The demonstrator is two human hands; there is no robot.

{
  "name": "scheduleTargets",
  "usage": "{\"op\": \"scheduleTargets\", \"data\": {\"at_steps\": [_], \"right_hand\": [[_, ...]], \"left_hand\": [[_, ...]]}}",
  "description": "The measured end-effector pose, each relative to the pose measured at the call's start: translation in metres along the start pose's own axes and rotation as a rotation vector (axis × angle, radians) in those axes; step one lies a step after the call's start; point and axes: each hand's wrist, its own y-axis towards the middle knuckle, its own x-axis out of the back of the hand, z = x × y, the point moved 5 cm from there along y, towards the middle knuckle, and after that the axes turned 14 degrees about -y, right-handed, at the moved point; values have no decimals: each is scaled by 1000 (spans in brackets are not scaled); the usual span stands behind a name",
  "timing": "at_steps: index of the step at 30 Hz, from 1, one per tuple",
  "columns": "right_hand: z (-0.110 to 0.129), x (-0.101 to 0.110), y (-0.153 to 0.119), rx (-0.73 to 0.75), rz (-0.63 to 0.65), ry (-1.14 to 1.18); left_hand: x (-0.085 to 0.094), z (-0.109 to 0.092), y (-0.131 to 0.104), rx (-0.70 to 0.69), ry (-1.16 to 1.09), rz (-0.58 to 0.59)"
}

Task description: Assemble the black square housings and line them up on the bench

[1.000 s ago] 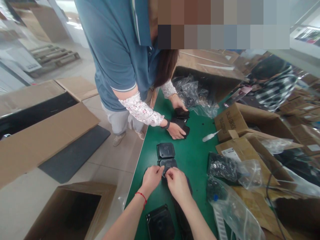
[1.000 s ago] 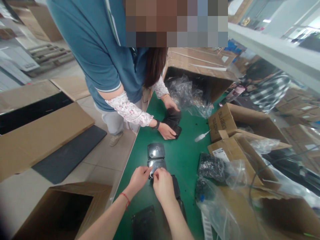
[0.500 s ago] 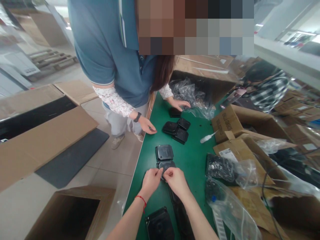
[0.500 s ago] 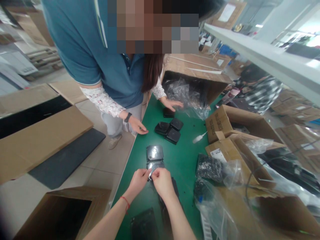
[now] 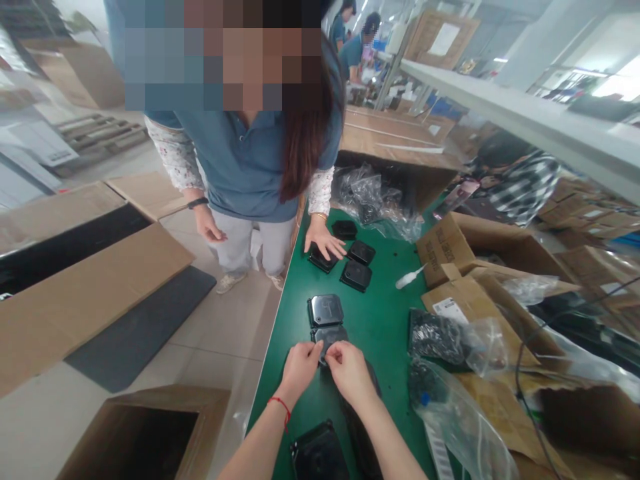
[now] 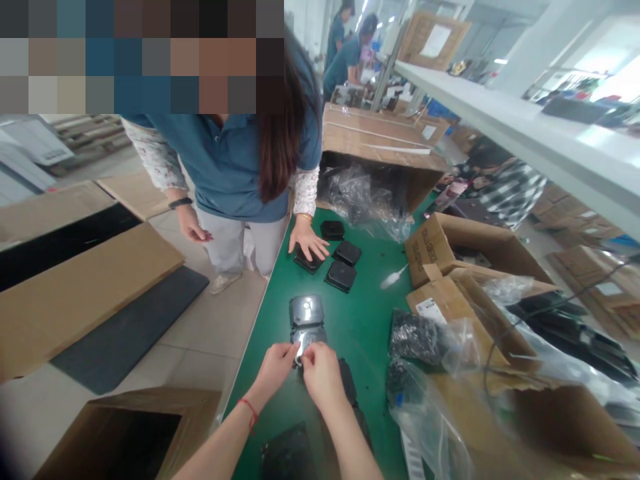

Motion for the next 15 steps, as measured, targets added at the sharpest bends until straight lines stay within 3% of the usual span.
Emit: {"op": "scheduleTargets", "data": {"at_steps": [3,7,11,15], "right_hand": [[10,2,-2,50,-28,-165],[11,-1,1,64,-34,-208],[-2,-5,0,20,-22,-12],[0,1,-26,78,-151,243]], "left_hand": [[-1,1,0,-3,-14,10],[-3,2,3,0,-26,-5],[1,-1,1,16,-40,-31],[7,3,-26,55,-199,-46]]}}
